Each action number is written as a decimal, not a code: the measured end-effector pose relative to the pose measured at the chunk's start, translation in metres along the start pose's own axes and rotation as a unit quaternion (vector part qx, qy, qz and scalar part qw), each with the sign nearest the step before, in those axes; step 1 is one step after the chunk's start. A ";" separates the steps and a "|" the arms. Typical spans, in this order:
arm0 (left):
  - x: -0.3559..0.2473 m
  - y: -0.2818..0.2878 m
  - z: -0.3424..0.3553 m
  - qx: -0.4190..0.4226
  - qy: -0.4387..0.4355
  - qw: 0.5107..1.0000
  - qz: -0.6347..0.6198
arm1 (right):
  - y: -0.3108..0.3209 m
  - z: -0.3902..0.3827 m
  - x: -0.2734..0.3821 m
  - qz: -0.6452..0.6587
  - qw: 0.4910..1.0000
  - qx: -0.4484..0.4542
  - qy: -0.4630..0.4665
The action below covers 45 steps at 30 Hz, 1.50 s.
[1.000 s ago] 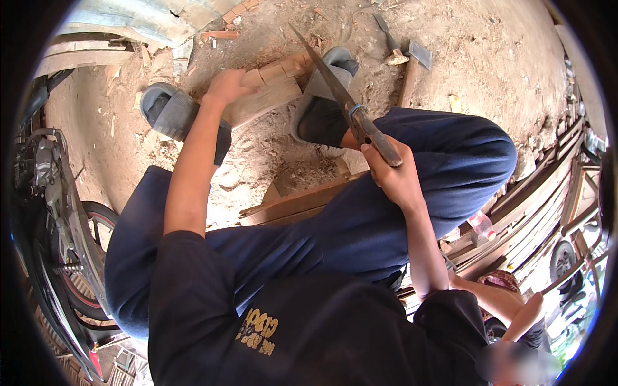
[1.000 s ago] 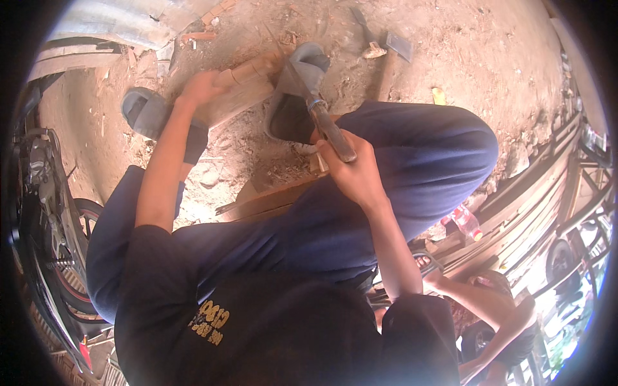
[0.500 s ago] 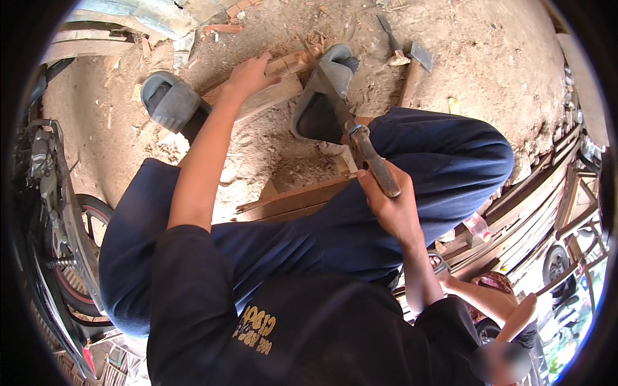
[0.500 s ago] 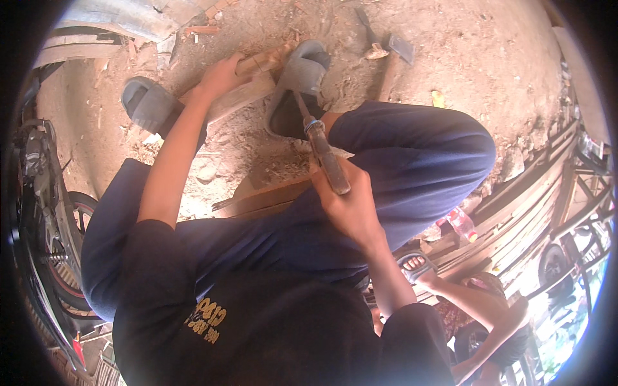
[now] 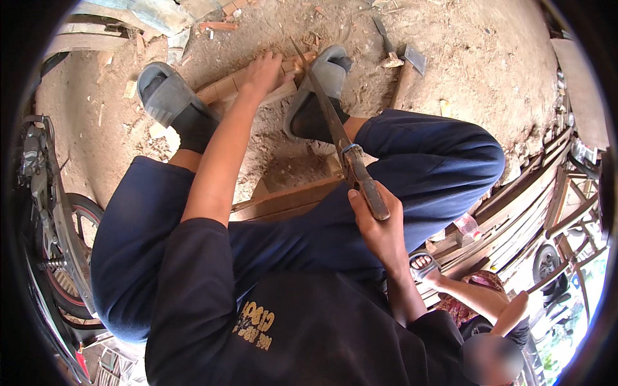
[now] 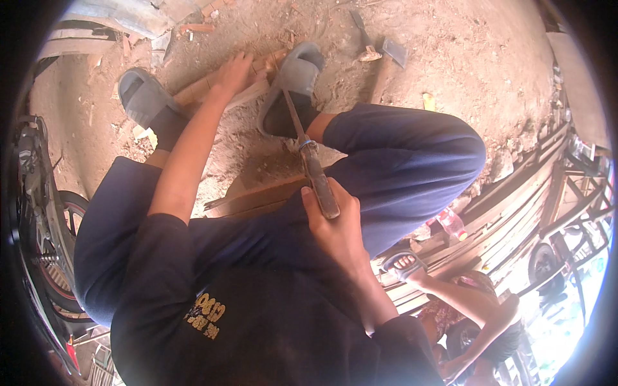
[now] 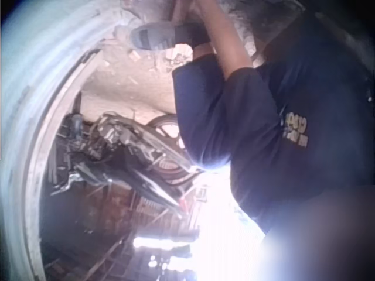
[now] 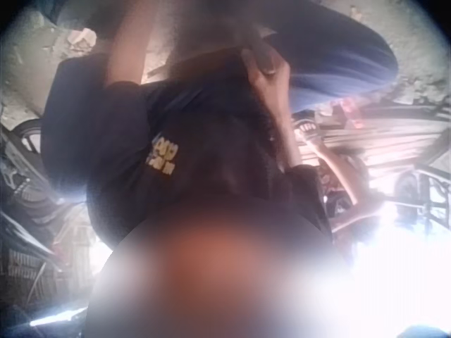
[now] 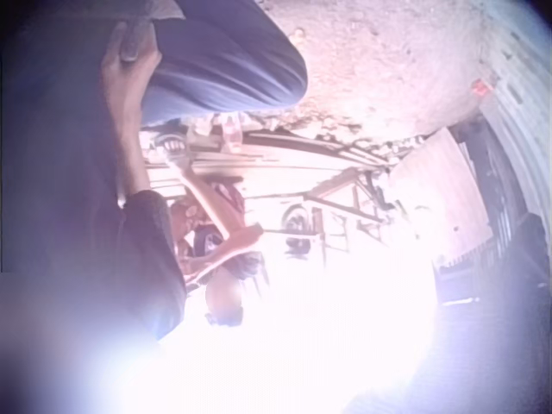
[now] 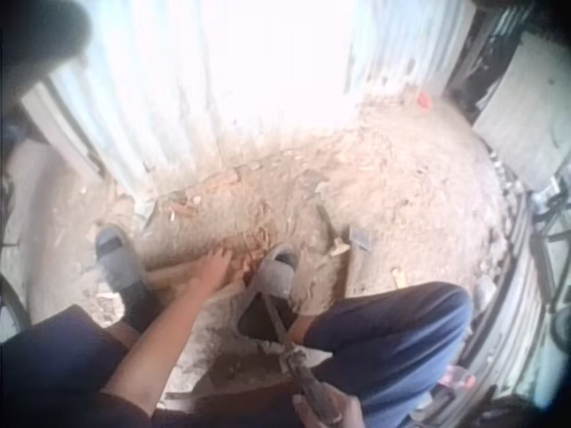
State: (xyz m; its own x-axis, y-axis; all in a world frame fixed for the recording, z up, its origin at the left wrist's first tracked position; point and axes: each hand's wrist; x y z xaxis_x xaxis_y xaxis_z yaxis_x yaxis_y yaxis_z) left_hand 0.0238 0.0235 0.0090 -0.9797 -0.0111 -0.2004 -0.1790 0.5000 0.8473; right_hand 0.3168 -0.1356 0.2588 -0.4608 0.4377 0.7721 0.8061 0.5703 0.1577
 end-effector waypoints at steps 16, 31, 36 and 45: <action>-0.003 -0.017 0.004 -0.089 -0.012 0.996 -0.029 | -0.014 -0.023 0.009 -0.024 0.999 -0.005 -0.048; -0.005 -0.008 0.008 -0.035 0.007 0.999 -0.025 | -0.012 -0.041 0.031 0.003 0.997 -0.010 -0.082; -0.002 -0.010 0.012 -0.065 -0.002 0.998 -0.027 | -0.014 -0.035 0.032 0.001 0.997 -0.007 -0.073; -0.008 -0.018 0.022 -0.074 -0.022 0.997 -0.022 | -0.015 -0.003 0.020 -0.025 0.999 -0.020 -0.032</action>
Point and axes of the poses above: each hand's wrist, its own z-axis towards the middle knuckle, its own y-axis out of the back of the hand, x = y × z, and after that the axes turned 15 degrees about x, right-handed
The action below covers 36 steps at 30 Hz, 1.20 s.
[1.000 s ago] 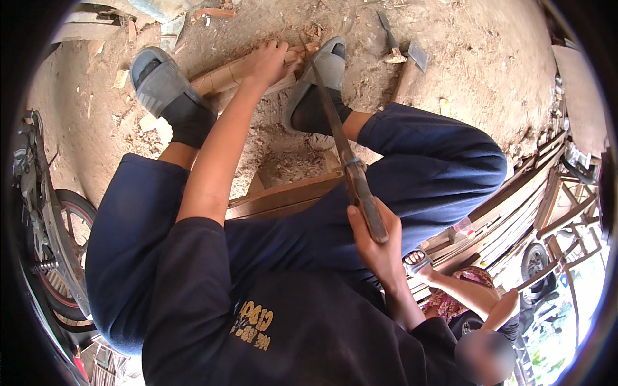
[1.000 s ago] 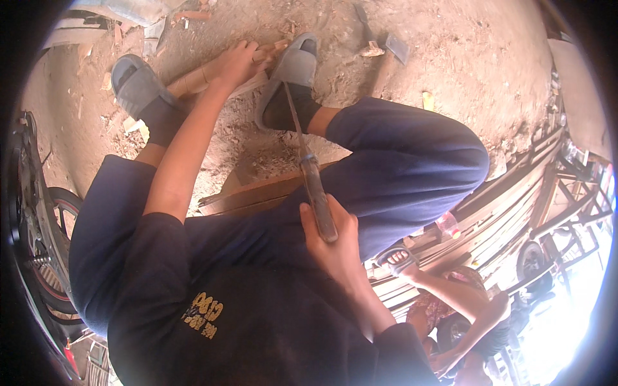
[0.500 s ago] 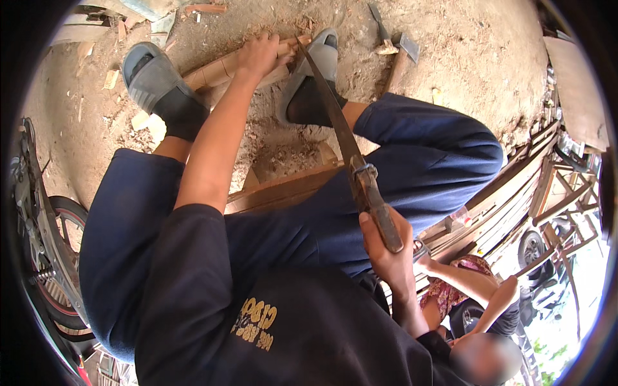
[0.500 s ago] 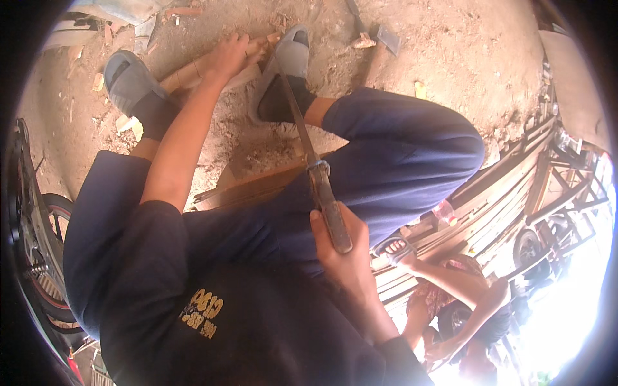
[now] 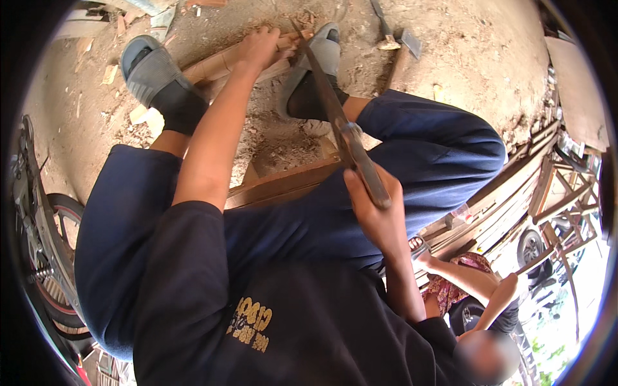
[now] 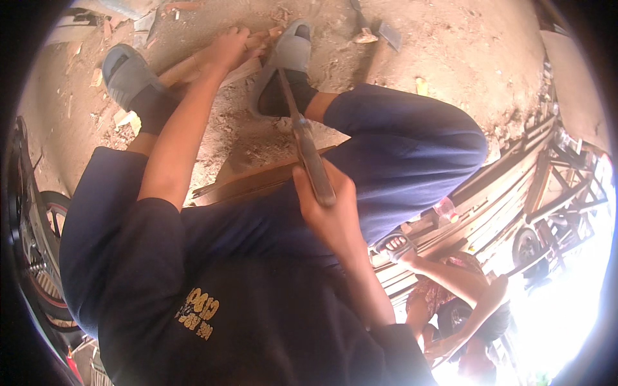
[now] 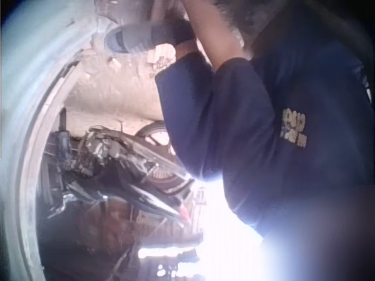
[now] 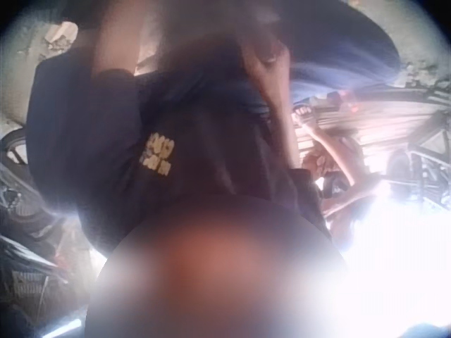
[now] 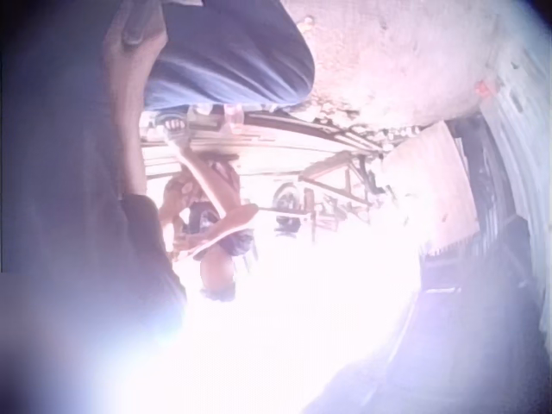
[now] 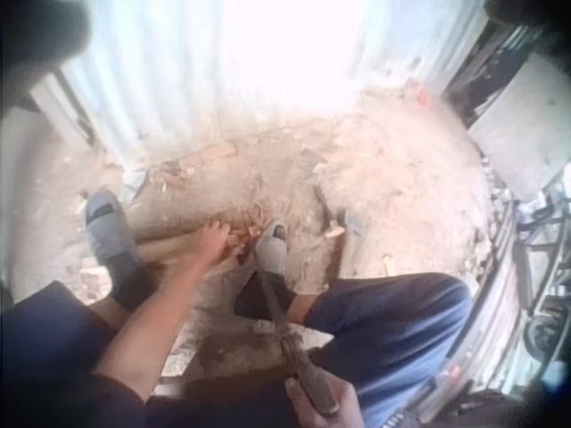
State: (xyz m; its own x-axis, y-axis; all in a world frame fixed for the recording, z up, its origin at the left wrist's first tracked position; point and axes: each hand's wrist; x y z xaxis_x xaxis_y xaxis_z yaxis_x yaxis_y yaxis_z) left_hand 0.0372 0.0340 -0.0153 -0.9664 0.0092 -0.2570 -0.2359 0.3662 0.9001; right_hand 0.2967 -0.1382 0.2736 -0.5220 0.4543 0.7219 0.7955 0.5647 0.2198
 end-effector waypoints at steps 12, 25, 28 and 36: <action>0.015 0.003 -0.011 0.004 0.025 0.999 0.040 | -0.005 -0.031 -0.008 -0.003 0.999 -0.019 0.034; 0.020 -0.011 0.000 0.013 -0.003 0.999 0.033 | 0.007 -0.005 -0.016 0.004 0.999 0.001 0.048; -0.003 0.003 -0.001 0.013 0.011 1.000 0.014 | 0.012 0.013 -0.025 0.024 0.999 -0.005 0.040; 0.002 0.005 -0.003 0.011 0.005 0.999 0.030 | 0.006 0.034 -0.020 -0.003 0.999 0.019 0.029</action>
Point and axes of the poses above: each hand's wrist, its own z-axis towards the middle knuckle, its own y-axis out of the back of the hand, x = y × z, and after that the axes turned 15 degrees about x, right-handed
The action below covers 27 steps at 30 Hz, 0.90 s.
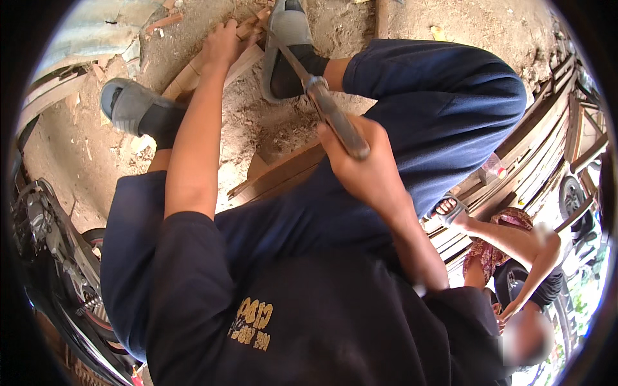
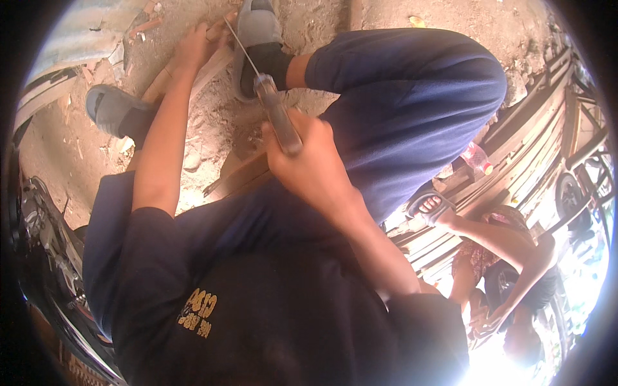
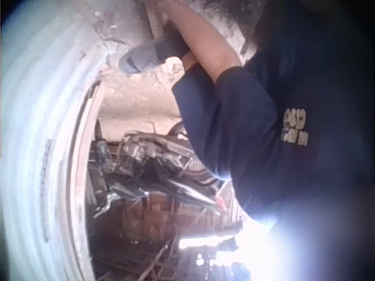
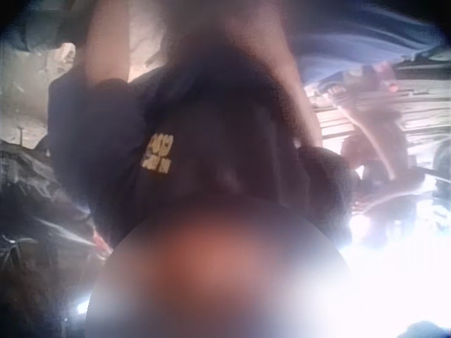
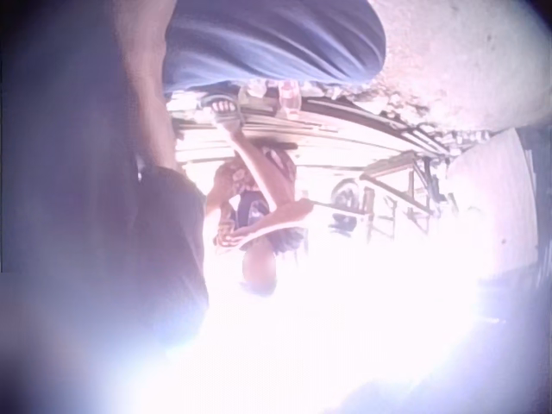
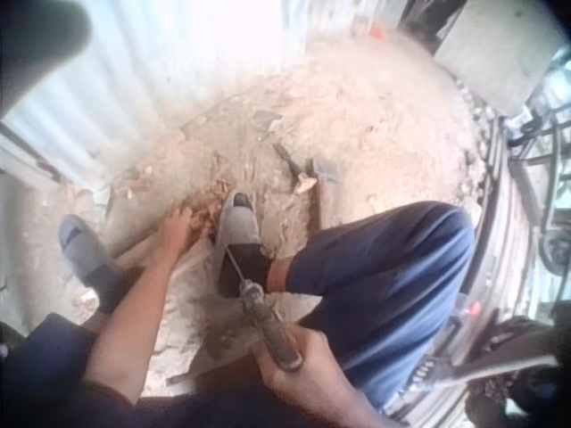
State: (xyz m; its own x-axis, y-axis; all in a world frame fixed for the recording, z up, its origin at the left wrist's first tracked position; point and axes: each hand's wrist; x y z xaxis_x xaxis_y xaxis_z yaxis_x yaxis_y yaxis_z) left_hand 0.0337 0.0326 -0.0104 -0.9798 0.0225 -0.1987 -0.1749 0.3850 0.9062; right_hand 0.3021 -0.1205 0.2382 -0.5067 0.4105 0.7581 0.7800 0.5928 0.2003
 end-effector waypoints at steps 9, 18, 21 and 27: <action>0.000 0.001 -0.008 0.024 0.012 1.000 -0.006 | -0.001 -0.006 0.008 0.035 0.999 -0.026 0.008; 0.011 0.005 -0.008 0.009 0.032 0.999 0.012 | -0.009 -0.026 -0.001 0.052 0.998 -0.027 0.025; 0.002 -0.001 -0.008 0.034 0.020 0.999 0.012 | -0.002 -0.007 0.008 0.042 0.999 0.001 0.016; 0.008 0.010 -0.002 0.003 0.016 1.000 -0.003 | 0.008 -0.049 0.009 0.033 0.999 -0.017 -0.021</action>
Point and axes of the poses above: each hand's wrist, its own z-axis towards the middle knuckle, its own y-axis out of the back of the hand, x = y × z, and after that the axes turned 15 degrees about x, right-handed
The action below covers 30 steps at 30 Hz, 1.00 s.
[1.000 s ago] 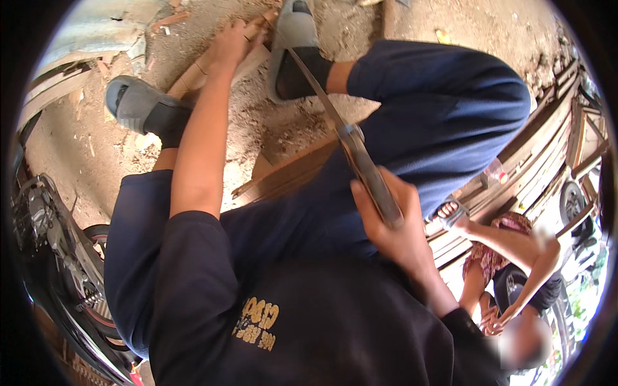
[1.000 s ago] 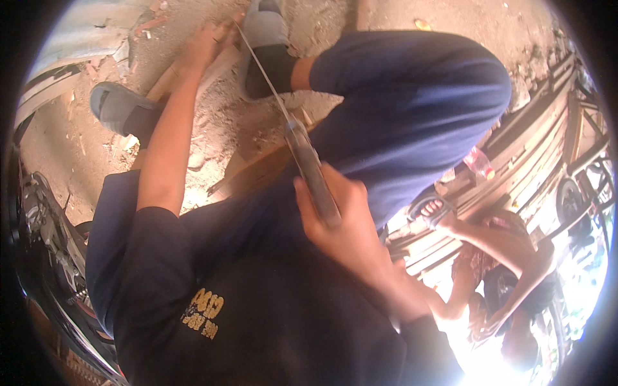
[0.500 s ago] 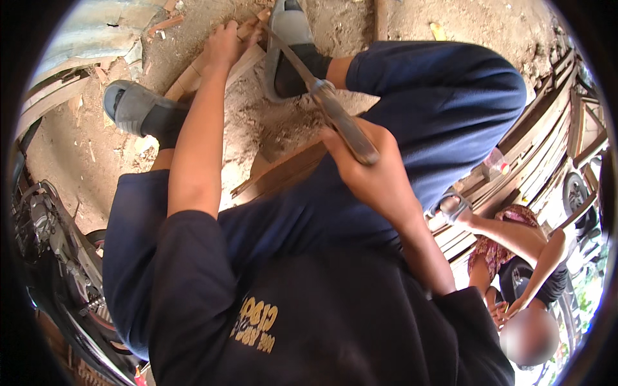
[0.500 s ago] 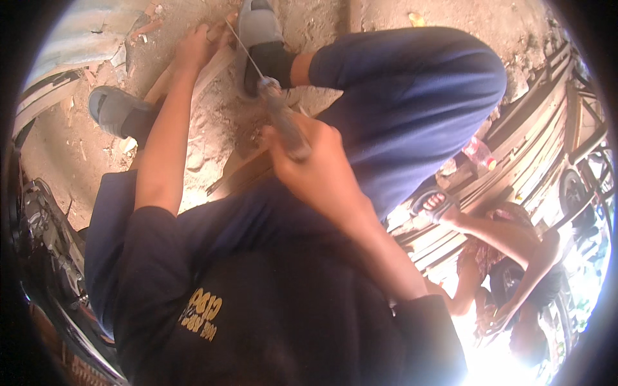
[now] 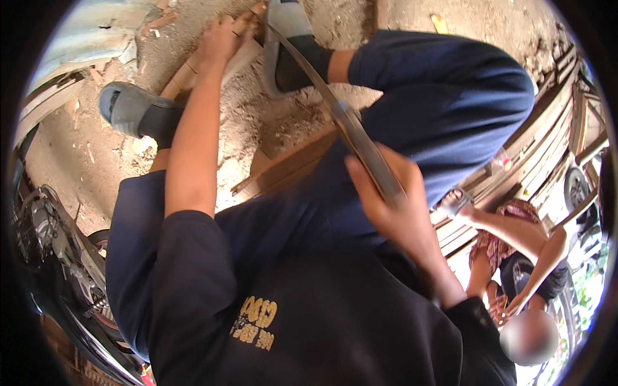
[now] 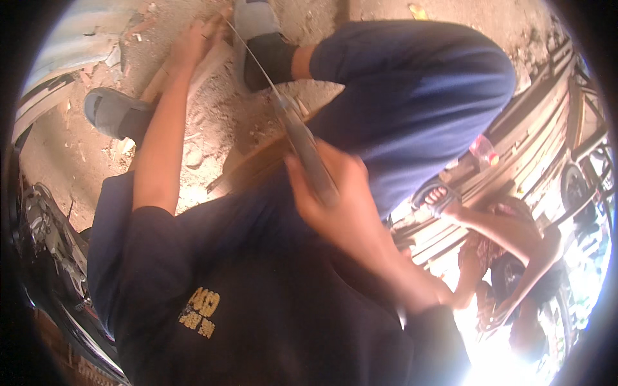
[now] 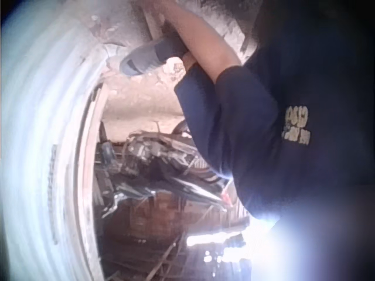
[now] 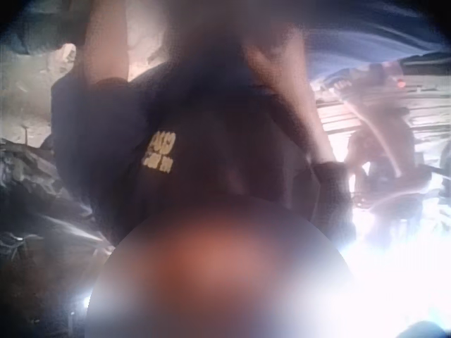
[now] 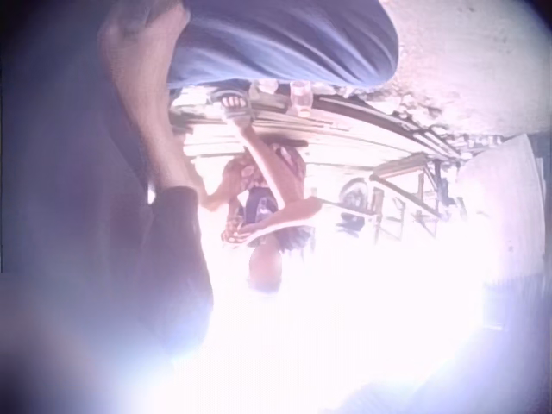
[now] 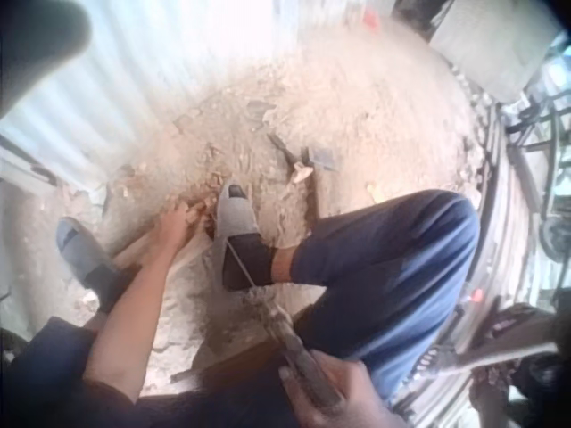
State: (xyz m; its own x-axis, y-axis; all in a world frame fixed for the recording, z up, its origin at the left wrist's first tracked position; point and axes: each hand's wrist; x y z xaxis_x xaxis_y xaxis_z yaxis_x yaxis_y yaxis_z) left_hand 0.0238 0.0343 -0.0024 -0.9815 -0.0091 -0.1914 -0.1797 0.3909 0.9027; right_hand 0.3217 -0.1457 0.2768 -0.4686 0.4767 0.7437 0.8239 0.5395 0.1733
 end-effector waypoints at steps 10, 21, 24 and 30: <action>0.005 -0.008 -0.003 -0.004 -0.011 1.000 0.017 | -0.004 -0.011 0.000 -0.002 1.000 0.009 0.015; 0.000 -0.006 -0.005 0.029 0.020 0.999 0.021 | -0.006 0.031 0.010 -0.017 0.999 0.022 0.043; 0.000 -0.001 -0.005 0.043 0.026 0.998 0.031 | -0.005 0.012 -0.002 -0.034 0.998 0.008 0.050; 0.007 -0.010 0.002 0.025 0.007 0.999 0.020 | -0.005 0.035 -0.005 -0.014 0.998 0.016 0.058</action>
State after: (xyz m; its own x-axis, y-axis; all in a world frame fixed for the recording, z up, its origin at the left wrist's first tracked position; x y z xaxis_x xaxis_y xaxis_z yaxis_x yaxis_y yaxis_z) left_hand 0.0191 0.0320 -0.0132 -0.9888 -0.0055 -0.1492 -0.1366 0.4370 0.8890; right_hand 0.3089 -0.1262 0.2500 -0.4495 0.3792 0.8088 0.7995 0.5746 0.1749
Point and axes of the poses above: each hand's wrist, its own z-axis towards the middle knuckle, its own y-axis out of the back of the hand, x = y × z, and after that the axes turned 15 degrees about x, right-handed
